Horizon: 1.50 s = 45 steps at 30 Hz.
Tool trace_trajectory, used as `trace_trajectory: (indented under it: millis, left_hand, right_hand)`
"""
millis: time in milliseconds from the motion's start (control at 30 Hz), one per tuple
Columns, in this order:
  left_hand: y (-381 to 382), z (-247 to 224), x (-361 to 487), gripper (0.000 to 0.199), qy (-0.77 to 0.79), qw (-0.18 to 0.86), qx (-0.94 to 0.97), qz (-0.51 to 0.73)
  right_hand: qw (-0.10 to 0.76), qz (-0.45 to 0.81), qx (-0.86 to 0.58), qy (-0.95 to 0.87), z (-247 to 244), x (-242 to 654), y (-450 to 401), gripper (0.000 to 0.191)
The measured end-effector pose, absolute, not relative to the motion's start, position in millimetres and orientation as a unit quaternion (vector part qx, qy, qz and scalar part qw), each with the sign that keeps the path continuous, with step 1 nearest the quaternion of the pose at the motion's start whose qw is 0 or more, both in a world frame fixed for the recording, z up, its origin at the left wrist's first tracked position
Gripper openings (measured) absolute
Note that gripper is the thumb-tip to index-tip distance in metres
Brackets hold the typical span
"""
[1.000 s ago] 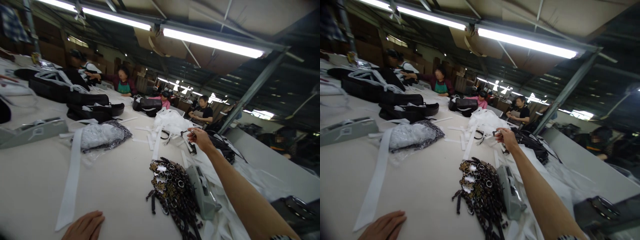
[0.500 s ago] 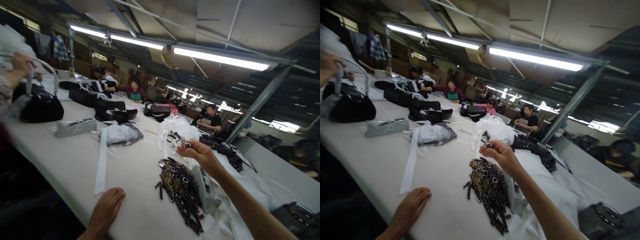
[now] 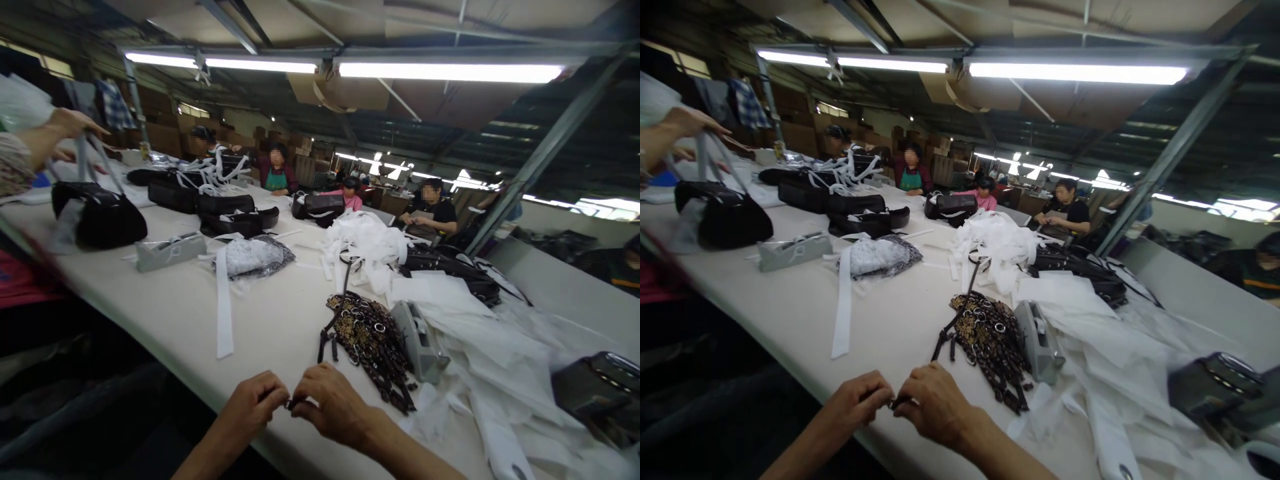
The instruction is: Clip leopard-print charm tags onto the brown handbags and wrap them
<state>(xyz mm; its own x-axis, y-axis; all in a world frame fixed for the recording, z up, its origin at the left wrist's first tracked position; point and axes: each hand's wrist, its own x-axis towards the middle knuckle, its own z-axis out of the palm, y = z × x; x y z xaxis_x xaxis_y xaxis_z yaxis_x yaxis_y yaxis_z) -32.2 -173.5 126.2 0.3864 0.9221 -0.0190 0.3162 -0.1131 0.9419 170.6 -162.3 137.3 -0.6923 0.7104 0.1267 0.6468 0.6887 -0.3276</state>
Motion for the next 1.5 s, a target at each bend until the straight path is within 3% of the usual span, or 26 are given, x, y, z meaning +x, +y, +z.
trace_trajectory:
  millis: [167, 333, 533, 633, 833, 900, 1033, 1167, 1367, 1500]
  left_hand:
    - [-191.5, 122.7, -58.5, 0.035, 0.511, 0.392, 0.694, 0.323]
    - [-199.5, 119.5, -86.4, 0.04, 0.56, 0.356, 0.661, 0.349]
    - [-193.0, 109.3, -122.8, 0.046, 0.625, 0.339, 0.6, 0.368]
    - [-190.3, 98.5, -131.8, 0.044, 0.645, 0.315, 0.601, 0.351]
    - [-178.6, 90.9, -106.6, 0.035, 0.585, 0.044, 0.741, 0.326]
    - [-173.9, 95.5, -80.5, 0.032, 0.523, 0.003, 0.801, 0.291]
    - [-164.0, 88.7, -26.3, 0.024, 0.471, 0.044, 0.855, 0.21]
    - [-145.6, 48.9, -10.0, 0.006, 0.53, 0.078, 0.837, 0.111]
    - [-143.8, 21.2, -20.9, 0.008, 0.528, 0.031, 0.839, 0.131]
    - [-145.9, 35.8, -6.8, 0.007, 0.507, 0.028, 0.851, 0.135]
  right_hand:
    - [0.056, 0.146, -0.315, -0.936, 125.4, 181.7, -137.8, 0.033]
    - [0.061, 0.101, -0.345, -0.931, 122.4, 202.0, -101.6, 0.016]
    - [0.023, 0.208, -0.357, -0.91, 138.7, 210.0, -83.4, 0.026]
    - [0.035, 0.24, -0.343, -0.908, 145.9, 207.0, -85.1, 0.022]
    - [0.006, 0.264, -0.373, -0.889, 151.2, 195.5, -94.1, 0.023]
    - [-0.006, 0.263, -0.376, -0.888, 153.2, 190.0, -97.6, 0.025]
    - [0.004, 0.245, -0.364, -0.898, 153.8, 182.9, -106.7, 0.025]
    - [-0.03, 0.232, -0.414, -0.88, 144.1, 186.6, -108.9, 0.02]
    - [-0.096, 0.121, -0.465, -0.872, 123.4, 191.5, -103.1, 0.022]
    - [-0.085, 0.168, -0.448, -0.874, 115.3, 194.5, -104.9, 0.029]
